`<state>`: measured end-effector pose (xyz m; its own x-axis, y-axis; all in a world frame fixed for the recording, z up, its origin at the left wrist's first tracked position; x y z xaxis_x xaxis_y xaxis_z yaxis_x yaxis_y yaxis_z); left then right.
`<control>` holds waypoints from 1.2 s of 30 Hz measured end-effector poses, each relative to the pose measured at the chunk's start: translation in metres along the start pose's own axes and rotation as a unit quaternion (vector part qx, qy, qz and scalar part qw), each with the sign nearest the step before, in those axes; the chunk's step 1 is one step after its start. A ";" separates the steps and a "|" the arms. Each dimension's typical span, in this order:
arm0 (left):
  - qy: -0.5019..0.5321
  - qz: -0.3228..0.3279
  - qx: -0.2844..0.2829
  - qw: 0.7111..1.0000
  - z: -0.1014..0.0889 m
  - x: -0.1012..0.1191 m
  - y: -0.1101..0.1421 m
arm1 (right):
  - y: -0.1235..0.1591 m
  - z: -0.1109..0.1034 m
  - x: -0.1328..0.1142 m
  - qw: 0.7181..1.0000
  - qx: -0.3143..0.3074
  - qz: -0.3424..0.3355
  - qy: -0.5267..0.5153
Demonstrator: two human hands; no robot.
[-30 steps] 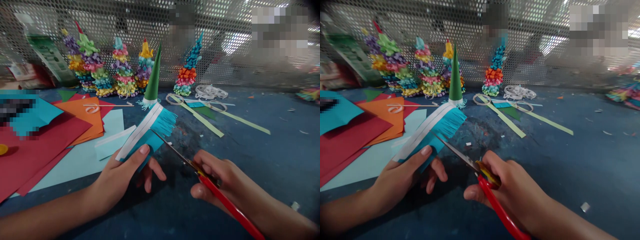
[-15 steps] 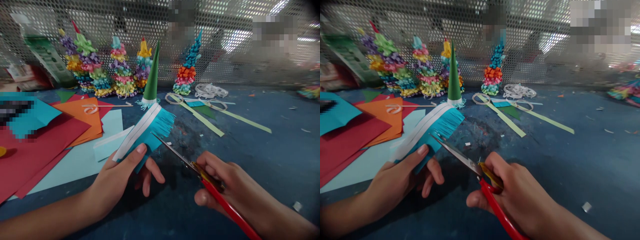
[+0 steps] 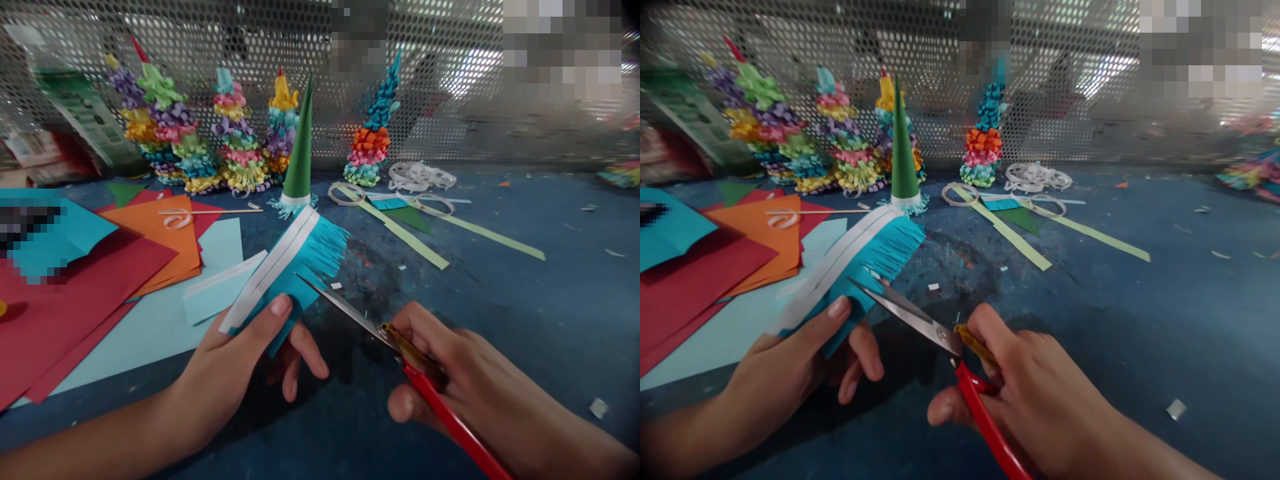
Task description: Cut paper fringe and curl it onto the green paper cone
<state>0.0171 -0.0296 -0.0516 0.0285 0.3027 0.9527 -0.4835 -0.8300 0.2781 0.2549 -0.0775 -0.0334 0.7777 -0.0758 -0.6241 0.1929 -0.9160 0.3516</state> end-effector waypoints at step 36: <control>-0.005 0.002 0.015 1.000 -0.003 -0.002 0.004 | 0.008 0.003 0.000 0.995 0.000 -0.100 0.016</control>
<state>0.0124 -0.0319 -0.0531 0.0361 0.2946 0.9549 -0.4567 -0.8451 0.2779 0.2545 -0.0858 -0.0331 0.7420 0.1210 -0.6594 0.3458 -0.9117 0.2220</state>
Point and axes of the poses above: each hand's wrist, its own y-axis away from the middle knuckle, its own z-axis out of the palm, x = y × z, the point moved 1 cm from there along -y, towards the middle knuckle, and after that the axes turned 3 degrees about -z, right-handed, at the moved point
